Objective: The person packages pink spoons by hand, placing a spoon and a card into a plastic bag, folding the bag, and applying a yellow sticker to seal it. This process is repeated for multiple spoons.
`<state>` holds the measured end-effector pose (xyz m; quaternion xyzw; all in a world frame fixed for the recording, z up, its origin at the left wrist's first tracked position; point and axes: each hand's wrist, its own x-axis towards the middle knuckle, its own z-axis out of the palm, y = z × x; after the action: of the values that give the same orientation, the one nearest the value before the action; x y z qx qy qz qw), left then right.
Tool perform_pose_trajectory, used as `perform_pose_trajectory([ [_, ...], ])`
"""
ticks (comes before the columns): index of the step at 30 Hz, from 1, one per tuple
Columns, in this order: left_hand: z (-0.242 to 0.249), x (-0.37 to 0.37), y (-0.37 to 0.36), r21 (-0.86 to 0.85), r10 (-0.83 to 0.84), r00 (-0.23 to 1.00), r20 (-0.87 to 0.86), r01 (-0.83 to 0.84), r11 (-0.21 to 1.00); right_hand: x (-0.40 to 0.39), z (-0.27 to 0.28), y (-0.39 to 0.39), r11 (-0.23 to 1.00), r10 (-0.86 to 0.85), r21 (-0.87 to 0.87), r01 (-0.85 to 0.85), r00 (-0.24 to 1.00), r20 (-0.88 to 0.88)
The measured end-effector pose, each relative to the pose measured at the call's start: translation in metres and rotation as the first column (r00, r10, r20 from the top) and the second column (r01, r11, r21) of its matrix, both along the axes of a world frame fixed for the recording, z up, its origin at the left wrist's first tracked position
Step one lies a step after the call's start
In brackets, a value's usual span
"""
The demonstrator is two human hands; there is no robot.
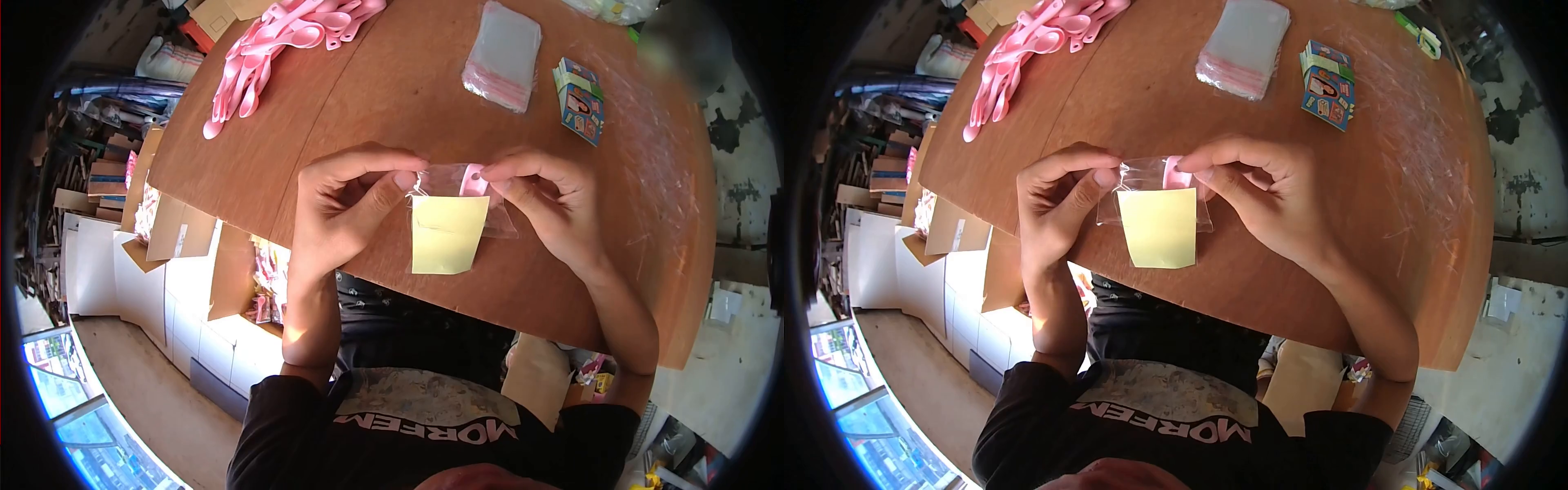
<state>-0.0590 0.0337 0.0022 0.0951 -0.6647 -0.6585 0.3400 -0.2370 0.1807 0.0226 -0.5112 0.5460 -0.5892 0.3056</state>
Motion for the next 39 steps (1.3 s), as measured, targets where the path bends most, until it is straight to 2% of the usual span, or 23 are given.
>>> perform_pose_trajectory([
  [2,-0.002,-0.001,0.000,0.000,-0.006,1.000,-0.017,0.006,1.000,-0.003,-0.002,0.000,0.998,0.053,-0.028,-0.053,0.999,-0.006],
  [5,-0.001,-0.001,-0.001,-0.028,-0.013,0.999,-0.034,0.012,1.000,-0.004,-0.001,0.000,0.997,0.048,-0.059,-0.054,0.994,-0.095],
  [14,0.001,-0.001,0.001,-0.083,0.010,1.000,-0.025,-0.012,0.996,-0.005,-0.002,0.004,0.986,0.071,-0.136,-0.091,0.987,-0.145],
  [18,0.000,0.001,-0.003,-0.090,-0.007,1.000,-0.018,0.005,0.996,-0.005,-0.002,0.006,0.989,0.088,-0.104,-0.101,0.989,-0.119],
  [23,-0.002,-0.003,0.004,-0.031,0.066,0.998,0.003,-0.066,0.997,0.003,-0.007,0.001,0.979,0.048,-0.192,-0.069,0.992,-0.113],
  [31,-0.003,-0.002,0.003,-0.067,0.112,0.993,0.032,-0.110,0.992,0.007,-0.009,0.001,0.989,0.005,-0.147,-0.023,0.993,-0.122],
  [33,-0.005,-0.002,0.003,-0.017,0.125,0.992,0.035,-0.124,0.992,0.007,-0.012,0.000,0.988,0.008,-0.154,-0.024,0.995,-0.103],
  [39,-0.006,-0.003,0.002,-0.006,0.152,0.988,0.027,-0.152,0.988,0.008,-0.016,-0.001,0.987,0.030,-0.155,-0.043,0.996,-0.084],
])
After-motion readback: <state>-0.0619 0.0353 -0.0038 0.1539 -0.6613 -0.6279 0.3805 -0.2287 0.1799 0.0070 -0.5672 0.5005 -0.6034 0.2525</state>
